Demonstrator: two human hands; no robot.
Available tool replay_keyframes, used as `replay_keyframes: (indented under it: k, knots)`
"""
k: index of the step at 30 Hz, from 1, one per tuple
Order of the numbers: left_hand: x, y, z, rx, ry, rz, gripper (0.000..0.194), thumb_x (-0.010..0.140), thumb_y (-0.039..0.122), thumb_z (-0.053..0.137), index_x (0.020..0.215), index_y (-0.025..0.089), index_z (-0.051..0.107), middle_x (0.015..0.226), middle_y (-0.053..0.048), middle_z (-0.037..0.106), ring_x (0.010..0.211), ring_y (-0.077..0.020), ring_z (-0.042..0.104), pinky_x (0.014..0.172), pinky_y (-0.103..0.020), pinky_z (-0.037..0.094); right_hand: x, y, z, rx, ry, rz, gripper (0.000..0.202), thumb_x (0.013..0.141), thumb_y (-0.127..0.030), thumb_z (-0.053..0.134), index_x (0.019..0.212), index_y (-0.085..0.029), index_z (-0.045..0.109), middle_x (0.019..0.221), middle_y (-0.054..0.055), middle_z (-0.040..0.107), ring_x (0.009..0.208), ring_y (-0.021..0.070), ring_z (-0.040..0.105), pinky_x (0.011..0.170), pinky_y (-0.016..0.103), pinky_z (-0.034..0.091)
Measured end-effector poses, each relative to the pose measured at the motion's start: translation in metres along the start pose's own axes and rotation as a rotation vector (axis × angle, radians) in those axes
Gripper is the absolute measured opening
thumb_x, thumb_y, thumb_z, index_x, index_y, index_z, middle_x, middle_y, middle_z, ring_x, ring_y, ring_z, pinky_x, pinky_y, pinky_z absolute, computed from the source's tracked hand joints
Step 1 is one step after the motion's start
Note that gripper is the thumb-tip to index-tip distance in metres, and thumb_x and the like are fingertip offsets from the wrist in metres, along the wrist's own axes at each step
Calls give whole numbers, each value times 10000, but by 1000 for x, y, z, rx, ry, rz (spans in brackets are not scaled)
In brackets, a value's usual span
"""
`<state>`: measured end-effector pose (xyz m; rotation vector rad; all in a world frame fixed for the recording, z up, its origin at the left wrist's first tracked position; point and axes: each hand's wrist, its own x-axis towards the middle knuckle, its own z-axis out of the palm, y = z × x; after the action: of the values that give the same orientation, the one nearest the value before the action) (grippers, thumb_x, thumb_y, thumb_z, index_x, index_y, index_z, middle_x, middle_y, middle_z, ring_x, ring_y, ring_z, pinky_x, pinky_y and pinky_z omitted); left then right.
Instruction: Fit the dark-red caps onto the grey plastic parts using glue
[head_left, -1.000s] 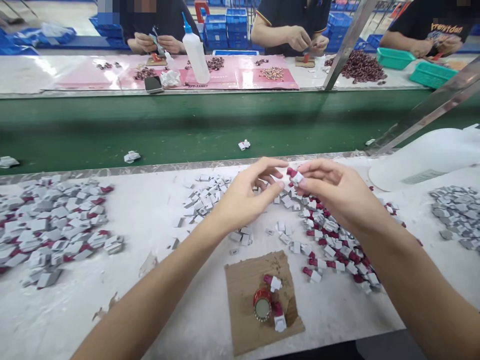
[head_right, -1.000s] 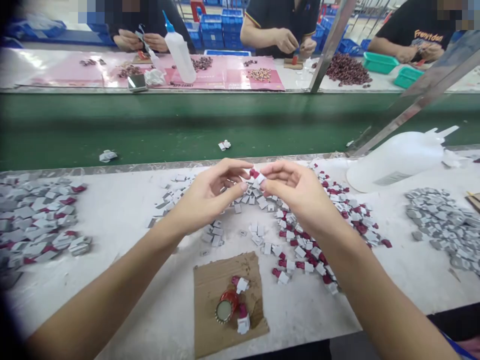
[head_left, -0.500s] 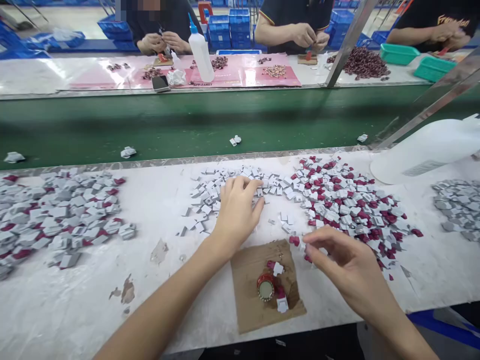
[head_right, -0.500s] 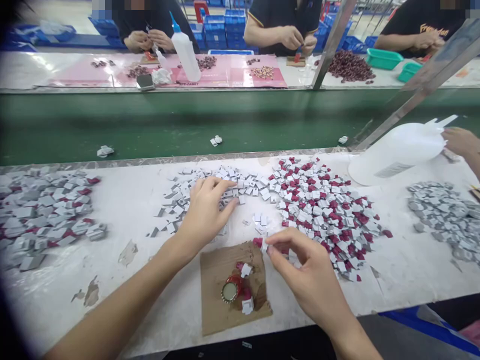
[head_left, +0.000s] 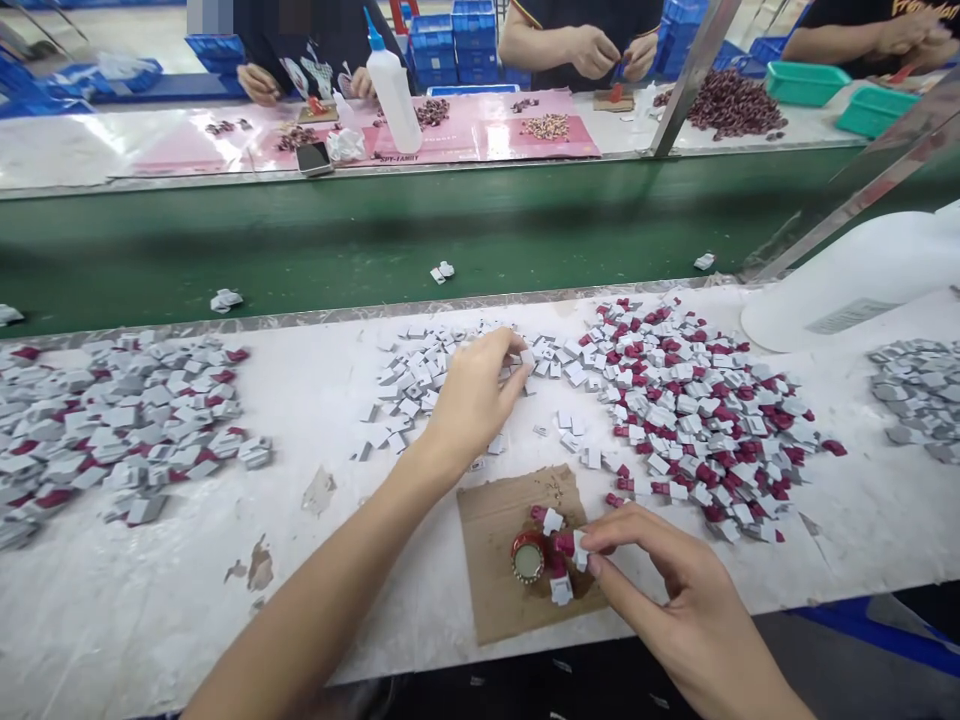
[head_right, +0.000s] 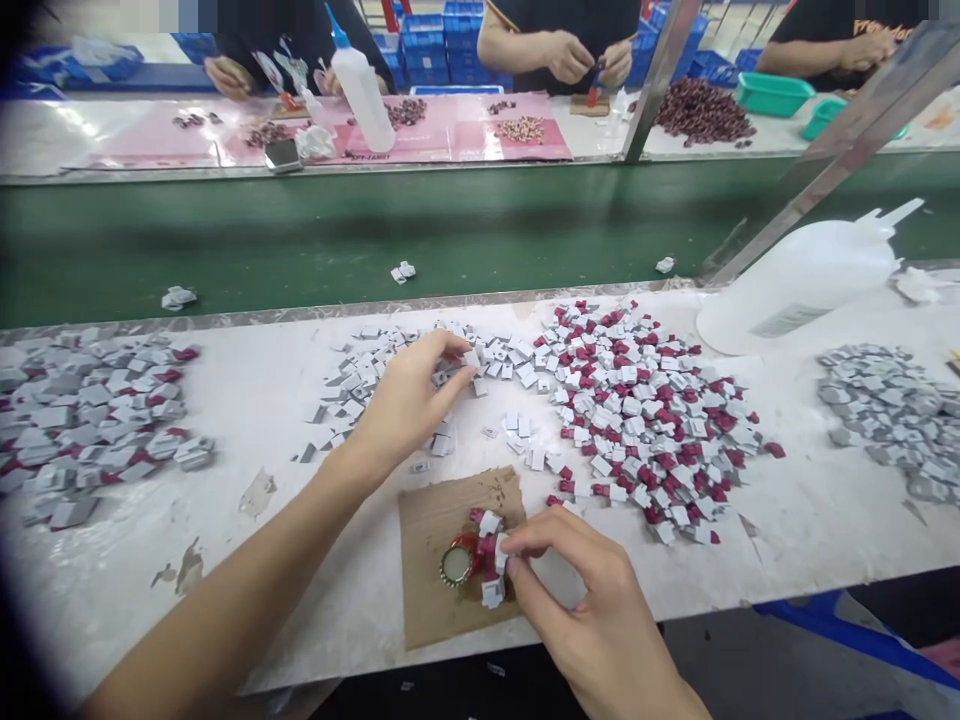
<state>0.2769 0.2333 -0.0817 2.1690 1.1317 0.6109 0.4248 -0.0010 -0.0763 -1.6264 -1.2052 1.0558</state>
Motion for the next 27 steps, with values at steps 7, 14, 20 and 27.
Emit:
replay_keyframes:
  k: [7,14,20,27]
  knots:
    - [-52,7,-13,-566,-35,-169,203,966,245,788,1165,226,750,1222,-85,778,1057,-233,774,974,-420,654,-9,7,1,-4,-10,-57,109,1074,-284,697,1042,-300,800,1029,54,826,956,266,814,798,335,670]
    - [-79,11,-16,-725,-105,-290,196,1056,386,748,1182,236,729,936,-47,837,946,-232,836,952,-432,671,-9,2,7,38,22,-68,112,1082,-275,708,1082,-337,801,1036,29,823,963,245,809,784,322,650]
    - [-89,7,-13,-823,-149,-396,163,998,330,815,1071,240,701,968,-48,847,1043,-250,843,940,-403,661,-10,1,16,47,-32,-126,172,1085,-202,687,1114,-333,794,1060,25,821,972,228,808,801,320,650]
    - [-101,6,-6,-556,-160,-268,62,1044,251,709,1099,254,736,1151,-52,796,1121,-250,776,1006,-443,637,-9,3,22,9,-45,-161,184,1073,-163,671,1113,-304,782,1049,48,809,939,233,807,769,328,649]
